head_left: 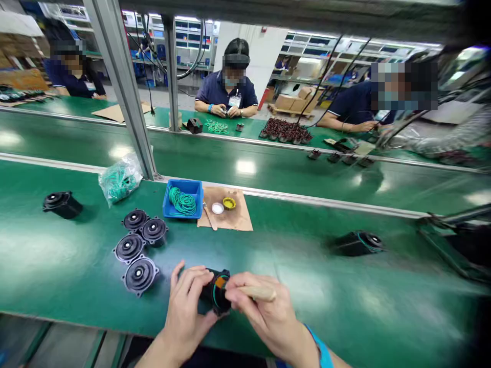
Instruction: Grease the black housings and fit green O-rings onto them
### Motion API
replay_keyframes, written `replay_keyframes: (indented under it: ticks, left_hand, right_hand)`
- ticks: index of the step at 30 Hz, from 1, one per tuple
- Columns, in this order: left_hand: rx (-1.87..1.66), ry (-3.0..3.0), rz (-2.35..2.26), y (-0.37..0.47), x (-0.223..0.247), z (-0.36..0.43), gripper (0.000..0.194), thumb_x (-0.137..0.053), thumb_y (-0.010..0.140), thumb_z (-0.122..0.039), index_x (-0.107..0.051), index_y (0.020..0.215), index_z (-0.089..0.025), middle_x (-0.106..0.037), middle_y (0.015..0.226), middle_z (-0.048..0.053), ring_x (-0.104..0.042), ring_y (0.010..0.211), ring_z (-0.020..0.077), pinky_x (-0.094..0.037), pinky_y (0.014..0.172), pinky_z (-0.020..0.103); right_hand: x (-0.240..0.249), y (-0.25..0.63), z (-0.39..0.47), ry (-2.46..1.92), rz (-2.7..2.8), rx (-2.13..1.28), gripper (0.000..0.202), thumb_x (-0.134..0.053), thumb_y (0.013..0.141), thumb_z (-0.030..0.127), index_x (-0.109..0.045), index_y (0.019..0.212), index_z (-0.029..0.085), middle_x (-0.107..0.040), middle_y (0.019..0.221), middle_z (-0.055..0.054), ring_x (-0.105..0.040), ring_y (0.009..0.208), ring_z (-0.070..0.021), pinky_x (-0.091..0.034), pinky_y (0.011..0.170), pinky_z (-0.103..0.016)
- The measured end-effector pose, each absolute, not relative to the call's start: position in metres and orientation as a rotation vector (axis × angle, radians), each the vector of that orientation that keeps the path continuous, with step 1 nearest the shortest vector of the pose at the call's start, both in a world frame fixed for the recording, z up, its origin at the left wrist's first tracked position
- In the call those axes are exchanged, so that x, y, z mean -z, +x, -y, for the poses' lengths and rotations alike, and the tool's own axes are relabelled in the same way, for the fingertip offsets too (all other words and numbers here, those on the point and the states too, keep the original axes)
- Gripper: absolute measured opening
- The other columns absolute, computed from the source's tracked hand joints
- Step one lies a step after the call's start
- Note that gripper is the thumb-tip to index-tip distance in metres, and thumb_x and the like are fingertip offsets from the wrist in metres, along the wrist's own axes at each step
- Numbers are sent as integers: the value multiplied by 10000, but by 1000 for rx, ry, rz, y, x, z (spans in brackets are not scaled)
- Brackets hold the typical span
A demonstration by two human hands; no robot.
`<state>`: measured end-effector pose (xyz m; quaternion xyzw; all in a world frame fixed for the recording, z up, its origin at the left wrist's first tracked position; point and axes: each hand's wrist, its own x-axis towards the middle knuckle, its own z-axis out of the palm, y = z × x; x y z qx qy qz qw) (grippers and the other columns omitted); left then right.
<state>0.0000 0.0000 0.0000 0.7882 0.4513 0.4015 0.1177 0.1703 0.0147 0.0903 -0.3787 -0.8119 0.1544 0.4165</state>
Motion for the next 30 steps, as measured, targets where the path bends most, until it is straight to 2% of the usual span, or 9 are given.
replay_keyframes:
  ticks: [7, 13, 17, 22, 25, 30]
  left_hand:
    - [-1158, 2304, -1297, -3, -5, 1, 301, -555, 922, -369, -499, 1153, -185, -668, 1013, 89, -635, 1024, 243, -248, 1068, 485]
    - [-1141, 2271, -1339, -1, -6, -2, 350, -678, 833, -304, -508, 1119, -195, -667, 1007, 73, -640, 998, 245, -253, 1066, 483]
    - [-1154, 2249, -1349, -1, -7, -2, 328, -673, 835, -278, -511, 1110, -199, -668, 1003, 70, -640, 990, 241, -263, 1066, 483]
    - [-1144, 2292, -1310, 0, -7, 0, 337, -657, 866, -368, -512, 1121, -200, -666, 991, 71, -638, 997, 244, -253, 1068, 491]
    - [-1155, 2289, -1320, 0, -8, 1, 347, -678, 856, -386, -522, 1101, -198, -665, 979, 67, -639, 993, 245, -247, 1070, 489]
    - [-1143, 2288, -1328, 0, -9, 0, 423, -726, 805, -454, -525, 1078, -201, -667, 952, 54, -644, 976, 250, -244, 1069, 472]
  right_hand:
    - [-81, 168, -3, -814, 2127, -380, 168, -395, 1031, 220, -497, 901, 192, -652, 683, 6, -588, 566, -98, -465, 567, -221]
    - [-75, 175, 6, -855, 2239, -379, 214, -347, 1025, 207, -490, 868, 192, -631, 650, -5, -551, 553, -120, -451, 570, -255]
    - [-78, 177, 6, -892, 2231, -397, 259, -336, 1031, 213, -486, 821, 190, -597, 628, 8, -522, 529, -105, -422, 541, -239]
    - [-87, 172, -6, -877, 2068, -589, 368, -392, 1029, 226, -512, 684, 185, -584, 608, 18, -516, 500, -71, -394, 502, -206]
    - [-88, 170, -17, -921, 2004, -657, 396, -404, 1028, 257, -567, 678, 170, -601, 616, 4, -513, 462, -62, -407, 474, -190]
    - [-82, 175, -30, -1016, 1989, -485, 434, -398, 1029, 256, -546, 631, 168, -601, 594, -9, -545, 470, -73, -409, 460, -188]
